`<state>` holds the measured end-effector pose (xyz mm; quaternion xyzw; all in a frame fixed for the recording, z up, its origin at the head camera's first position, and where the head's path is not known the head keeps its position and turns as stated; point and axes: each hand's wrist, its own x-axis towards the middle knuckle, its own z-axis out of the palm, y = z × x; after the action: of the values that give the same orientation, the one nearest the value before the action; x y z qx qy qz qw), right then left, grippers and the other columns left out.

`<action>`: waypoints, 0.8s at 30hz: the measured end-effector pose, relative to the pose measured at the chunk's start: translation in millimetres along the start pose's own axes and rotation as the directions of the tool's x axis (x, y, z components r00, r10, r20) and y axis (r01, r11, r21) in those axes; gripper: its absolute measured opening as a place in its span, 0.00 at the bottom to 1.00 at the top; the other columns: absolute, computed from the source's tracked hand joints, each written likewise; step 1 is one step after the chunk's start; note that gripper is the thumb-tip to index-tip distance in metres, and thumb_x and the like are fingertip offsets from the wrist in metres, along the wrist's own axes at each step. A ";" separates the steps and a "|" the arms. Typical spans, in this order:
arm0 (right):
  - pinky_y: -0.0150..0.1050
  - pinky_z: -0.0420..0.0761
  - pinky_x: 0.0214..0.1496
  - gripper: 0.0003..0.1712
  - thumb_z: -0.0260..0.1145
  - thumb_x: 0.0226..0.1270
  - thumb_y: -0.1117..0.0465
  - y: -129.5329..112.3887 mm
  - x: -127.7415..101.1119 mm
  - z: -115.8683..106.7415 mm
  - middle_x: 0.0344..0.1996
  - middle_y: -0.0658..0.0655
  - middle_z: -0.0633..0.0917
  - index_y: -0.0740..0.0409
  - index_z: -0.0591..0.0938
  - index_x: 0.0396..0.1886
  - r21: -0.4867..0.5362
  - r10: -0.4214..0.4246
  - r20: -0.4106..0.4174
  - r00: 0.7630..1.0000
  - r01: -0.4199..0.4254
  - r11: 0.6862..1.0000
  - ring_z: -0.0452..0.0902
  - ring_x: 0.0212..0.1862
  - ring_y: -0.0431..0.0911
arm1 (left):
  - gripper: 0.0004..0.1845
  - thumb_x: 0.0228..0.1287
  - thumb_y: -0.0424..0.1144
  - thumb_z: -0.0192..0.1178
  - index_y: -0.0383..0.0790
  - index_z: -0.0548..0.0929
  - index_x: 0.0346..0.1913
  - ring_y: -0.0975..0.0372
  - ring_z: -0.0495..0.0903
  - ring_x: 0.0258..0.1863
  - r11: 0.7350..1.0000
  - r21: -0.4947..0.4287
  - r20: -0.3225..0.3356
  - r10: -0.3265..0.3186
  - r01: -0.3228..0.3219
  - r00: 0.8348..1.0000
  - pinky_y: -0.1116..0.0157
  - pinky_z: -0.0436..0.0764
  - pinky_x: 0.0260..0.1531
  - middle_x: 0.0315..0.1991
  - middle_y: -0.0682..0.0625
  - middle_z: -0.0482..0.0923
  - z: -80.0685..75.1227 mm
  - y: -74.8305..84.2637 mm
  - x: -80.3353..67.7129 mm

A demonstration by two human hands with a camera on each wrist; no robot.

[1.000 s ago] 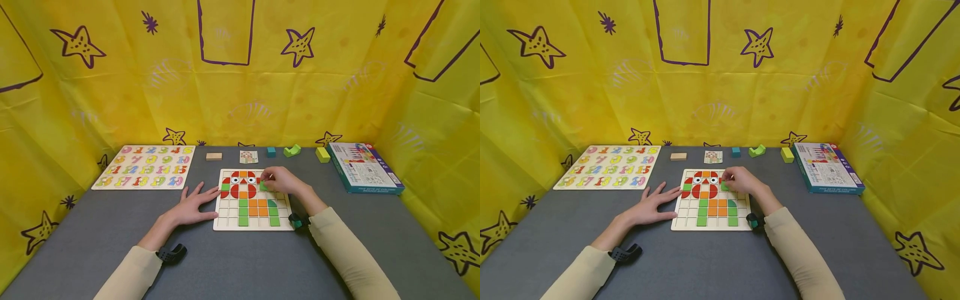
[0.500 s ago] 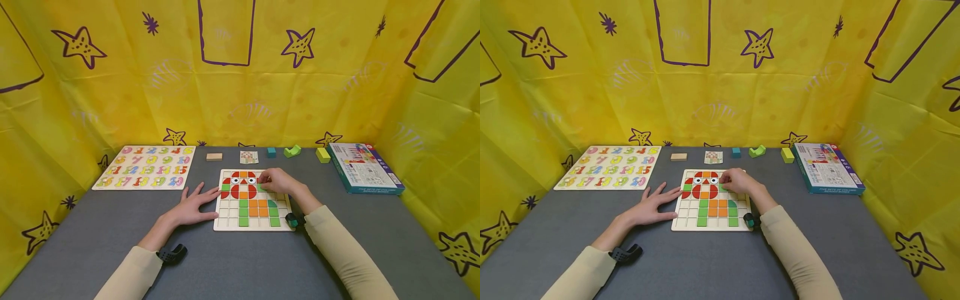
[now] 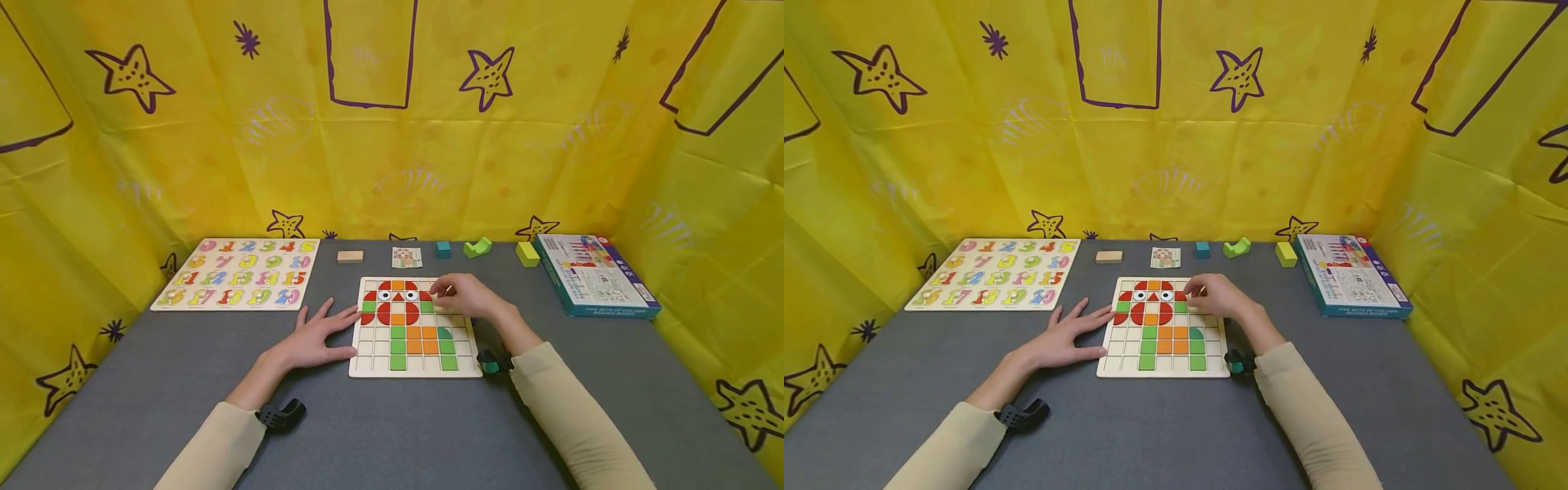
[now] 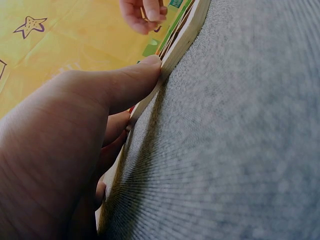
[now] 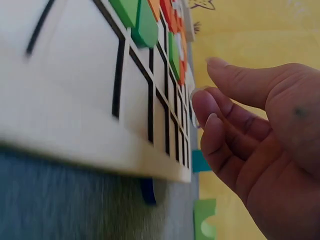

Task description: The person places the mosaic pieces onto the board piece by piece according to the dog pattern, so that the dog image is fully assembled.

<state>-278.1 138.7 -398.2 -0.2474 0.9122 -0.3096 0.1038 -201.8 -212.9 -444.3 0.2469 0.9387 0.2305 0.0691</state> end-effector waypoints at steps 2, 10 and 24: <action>0.41 0.77 0.44 0.11 0.70 0.70 0.62 3.1 -5.5 -3.6 0.37 0.52 0.82 0.58 0.86 0.50 0.002 -0.011 -0.014 1.000 0.011 1.000 0.75 0.41 0.49 | 0.44 0.63 0.69 0.59 0.54 0.65 0.78 0.41 0.37 0.78 1.000 -0.001 0.001 0.002 -0.002 1.000 0.32 0.26 0.64 0.79 0.56 0.55 0.0 -0.4 0.2; 0.42 0.77 0.41 0.12 0.70 0.69 0.64 20.0 -32.0 -15.2 0.35 0.51 0.82 0.60 0.86 0.50 -0.009 -0.054 -0.046 0.997 0.054 0.999 0.75 0.37 0.48 | 0.44 0.63 0.69 0.59 0.54 0.65 0.78 0.41 0.36 0.78 1.000 -0.002 0.005 -0.004 0.004 1.000 0.32 0.26 0.64 0.79 0.56 0.55 -0.4 -0.6 0.6; 0.43 0.79 0.46 0.10 0.72 0.67 0.62 58.0 -88.5 -30.5 0.35 0.49 0.83 0.59 0.85 0.46 -0.004 -0.017 0.033 0.999 0.017 1.000 0.76 0.38 0.46 | 0.45 0.63 0.69 0.60 0.52 0.65 0.78 0.41 0.36 0.79 1.000 -0.007 0.004 -0.004 0.004 1.000 0.32 0.26 0.64 0.79 0.55 0.55 -1.2 0.1 0.1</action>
<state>-235.2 239.8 -406.7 -0.2602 0.9089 -0.3046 0.1156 -202.2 -213.3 -443.2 0.2452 0.9383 0.2331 0.0724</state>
